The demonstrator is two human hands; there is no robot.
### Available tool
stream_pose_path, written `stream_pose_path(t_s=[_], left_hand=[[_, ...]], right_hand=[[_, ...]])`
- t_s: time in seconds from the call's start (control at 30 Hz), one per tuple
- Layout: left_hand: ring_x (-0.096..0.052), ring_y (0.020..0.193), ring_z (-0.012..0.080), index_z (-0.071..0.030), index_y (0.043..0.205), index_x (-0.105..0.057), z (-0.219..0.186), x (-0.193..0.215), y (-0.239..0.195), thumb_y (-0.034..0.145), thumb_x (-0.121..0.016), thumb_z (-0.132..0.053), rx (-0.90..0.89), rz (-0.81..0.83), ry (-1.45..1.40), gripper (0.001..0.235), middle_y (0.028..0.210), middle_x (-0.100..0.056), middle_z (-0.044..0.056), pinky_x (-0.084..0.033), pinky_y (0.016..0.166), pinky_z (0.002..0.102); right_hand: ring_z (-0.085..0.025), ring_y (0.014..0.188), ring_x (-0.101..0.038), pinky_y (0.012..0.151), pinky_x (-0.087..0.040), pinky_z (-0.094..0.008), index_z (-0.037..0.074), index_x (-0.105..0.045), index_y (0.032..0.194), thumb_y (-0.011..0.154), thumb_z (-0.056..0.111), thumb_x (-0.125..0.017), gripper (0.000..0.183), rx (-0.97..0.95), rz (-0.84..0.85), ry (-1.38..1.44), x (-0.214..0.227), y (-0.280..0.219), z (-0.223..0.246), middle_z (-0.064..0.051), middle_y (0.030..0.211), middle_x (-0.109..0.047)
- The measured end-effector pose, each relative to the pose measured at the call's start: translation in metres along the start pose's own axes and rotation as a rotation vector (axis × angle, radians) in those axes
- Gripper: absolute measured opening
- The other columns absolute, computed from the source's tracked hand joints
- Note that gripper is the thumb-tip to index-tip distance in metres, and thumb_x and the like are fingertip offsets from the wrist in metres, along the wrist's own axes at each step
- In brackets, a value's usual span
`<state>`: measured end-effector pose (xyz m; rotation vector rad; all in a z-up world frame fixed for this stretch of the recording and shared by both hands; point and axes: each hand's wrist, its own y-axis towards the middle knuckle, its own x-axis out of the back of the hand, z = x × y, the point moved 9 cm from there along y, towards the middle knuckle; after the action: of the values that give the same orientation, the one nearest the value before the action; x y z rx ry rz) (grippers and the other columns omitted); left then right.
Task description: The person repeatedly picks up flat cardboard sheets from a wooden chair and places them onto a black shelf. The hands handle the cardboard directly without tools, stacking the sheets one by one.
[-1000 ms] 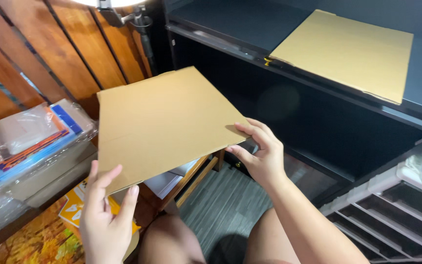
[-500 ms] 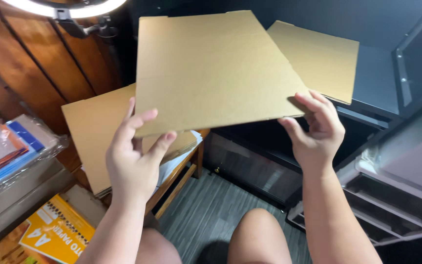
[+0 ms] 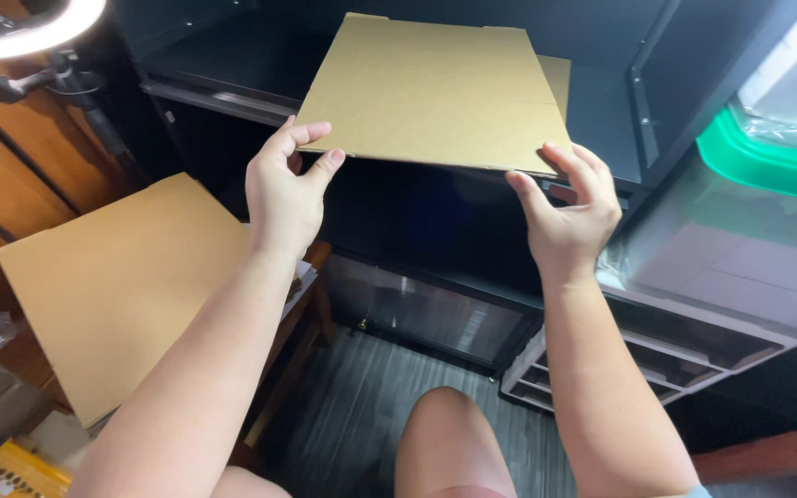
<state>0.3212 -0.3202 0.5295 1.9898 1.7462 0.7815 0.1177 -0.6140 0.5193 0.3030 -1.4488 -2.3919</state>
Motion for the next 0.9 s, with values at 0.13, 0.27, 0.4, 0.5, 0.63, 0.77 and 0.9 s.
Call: stream_pose_path(t_s=[0.13,0.27,0.4,0.5,0.63,0.77,0.9], left_hand=[[-0.048,0.142,0.0414,-0.013,0.126,-0.073,0.032,-0.031,0.021,0.094,-0.082,-0.012,0.077,0.045,-0.079,0.032,0.153,-0.050,0.021,-0.042,0.117,0.045],[-0.044,0.144,0.0444,-0.007,0.133,-0.068,0.044,-0.050,0.033,0.098,-0.077,-0.009,0.118,0.109,-0.091,0.036,0.154,-0.046,0.023,-0.042,0.118,0.043],[-0.043,0.145,0.0426,-0.006,0.135,-0.067,0.074,-0.066,0.048,0.098,-0.078,-0.010,0.141,0.115,-0.071,0.039,0.154,-0.047,0.020,-0.044,0.116,0.044],[-0.042,0.147,0.0376,-0.008,0.135,-0.068,0.095,-0.076,0.055,0.097,-0.079,-0.013,0.168,0.122,-0.032,0.039,0.154,-0.049,0.016,-0.044,0.117,0.044],[-0.040,0.148,0.0357,-0.010,0.137,-0.066,0.096,-0.084,0.053,0.099,-0.076,-0.018,0.188,0.153,0.024,0.040,0.154,-0.049,0.012,-0.044,0.117,0.045],[-0.041,0.147,0.0370,-0.010,0.138,-0.065,0.088,-0.092,0.055,0.101,-0.074,-0.023,0.149,0.190,0.151,0.040,0.153,-0.050,0.013,-0.044,0.118,0.045],[-0.044,0.145,0.0356,-0.012,0.137,-0.067,0.093,-0.103,0.066,0.102,-0.074,-0.030,0.088,0.196,0.294,0.040,0.150,-0.053,0.012,-0.044,0.117,0.044]], right_hand=[[-0.023,0.100,-0.072,0.078,-0.060,-0.028,0.013,-0.079,0.117,0.077,0.027,-0.102,0.048,0.020,-0.038,-0.176,0.001,-0.003,-0.011,-0.010,0.117,-0.068],[-0.027,0.109,-0.068,0.094,-0.055,-0.036,0.020,-0.080,0.117,0.078,0.029,-0.099,0.044,0.056,-0.045,-0.271,-0.004,-0.010,-0.024,-0.006,0.116,-0.068],[-0.027,0.114,-0.063,0.100,-0.050,-0.039,0.021,-0.080,0.116,0.081,0.029,-0.097,0.040,0.024,-0.026,-0.303,-0.012,-0.013,-0.024,-0.005,0.115,-0.066],[-0.025,0.118,-0.060,0.102,-0.048,-0.040,0.021,-0.079,0.117,0.082,0.028,-0.096,0.039,-0.068,0.007,-0.335,-0.017,-0.016,-0.040,-0.003,0.115,-0.066],[-0.026,0.126,-0.052,0.103,-0.046,-0.043,0.025,-0.079,0.117,0.085,0.036,-0.093,0.036,-0.116,0.052,-0.469,-0.020,-0.019,-0.054,-0.004,0.121,-0.062],[-0.030,0.128,-0.051,0.103,-0.046,-0.046,0.025,-0.079,0.119,0.089,0.036,-0.090,0.034,-0.146,0.097,-0.520,-0.022,-0.020,-0.069,-0.007,0.127,-0.059],[-0.032,0.127,-0.052,0.102,-0.046,-0.047,0.025,-0.078,0.120,0.090,0.036,-0.088,0.034,-0.112,0.116,-0.552,-0.021,-0.016,-0.070,-0.008,0.127,-0.059]])
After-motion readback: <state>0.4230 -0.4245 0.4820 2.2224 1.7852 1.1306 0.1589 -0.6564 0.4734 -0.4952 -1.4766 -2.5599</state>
